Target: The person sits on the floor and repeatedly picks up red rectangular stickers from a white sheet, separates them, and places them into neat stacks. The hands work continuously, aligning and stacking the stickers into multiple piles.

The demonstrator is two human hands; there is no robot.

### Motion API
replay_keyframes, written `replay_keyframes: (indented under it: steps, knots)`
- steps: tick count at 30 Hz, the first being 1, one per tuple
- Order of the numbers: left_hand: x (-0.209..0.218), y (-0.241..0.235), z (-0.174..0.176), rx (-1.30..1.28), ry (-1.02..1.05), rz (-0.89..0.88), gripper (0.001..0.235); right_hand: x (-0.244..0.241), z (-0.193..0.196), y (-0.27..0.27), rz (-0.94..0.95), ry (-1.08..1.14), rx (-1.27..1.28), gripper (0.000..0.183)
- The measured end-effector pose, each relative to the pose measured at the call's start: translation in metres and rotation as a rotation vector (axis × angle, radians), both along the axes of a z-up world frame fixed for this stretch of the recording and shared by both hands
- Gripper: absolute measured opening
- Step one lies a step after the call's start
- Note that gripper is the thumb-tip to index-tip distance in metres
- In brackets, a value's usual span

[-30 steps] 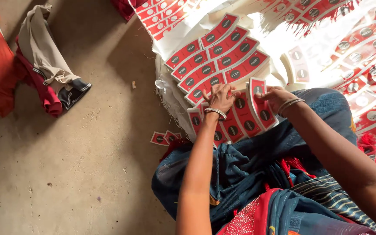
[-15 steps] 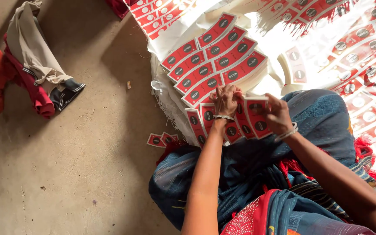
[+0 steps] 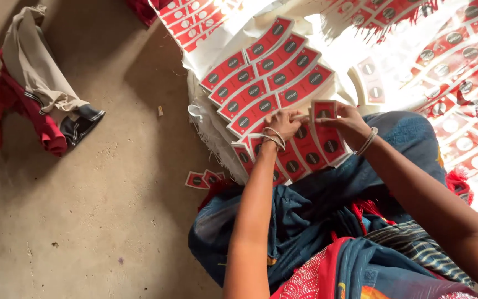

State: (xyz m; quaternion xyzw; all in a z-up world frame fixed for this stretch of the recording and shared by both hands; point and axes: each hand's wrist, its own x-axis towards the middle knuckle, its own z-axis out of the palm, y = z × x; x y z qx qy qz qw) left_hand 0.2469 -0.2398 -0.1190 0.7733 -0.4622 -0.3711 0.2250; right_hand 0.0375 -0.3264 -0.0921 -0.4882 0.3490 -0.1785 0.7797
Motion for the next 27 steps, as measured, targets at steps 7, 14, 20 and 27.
replay_keyframes:
  steps: [7, 14, 20, 27]
  knots:
    - [-0.022, -0.012, -0.033, -0.191, -0.249, 0.158, 0.025, -0.014, 0.041, 0.017, 0.141, -0.078, -0.497, 0.023]
    - [-0.033, -0.007, -0.005, -0.254, -0.424, 0.095, 0.016, -0.097, 0.119, -0.009, 0.25, -0.22, -0.419, 0.035]
    - [-0.038, 0.006, 0.022, -0.415, -0.366, 0.101, 0.015, -0.052, 0.019, -0.159, 0.921, 0.813, -1.824, 0.047]
    - [-0.03, 0.006, 0.019, -0.454, -0.283, 0.089, 0.019, -0.012, -0.098, -0.177, 1.785, 1.045, -1.911, 0.014]
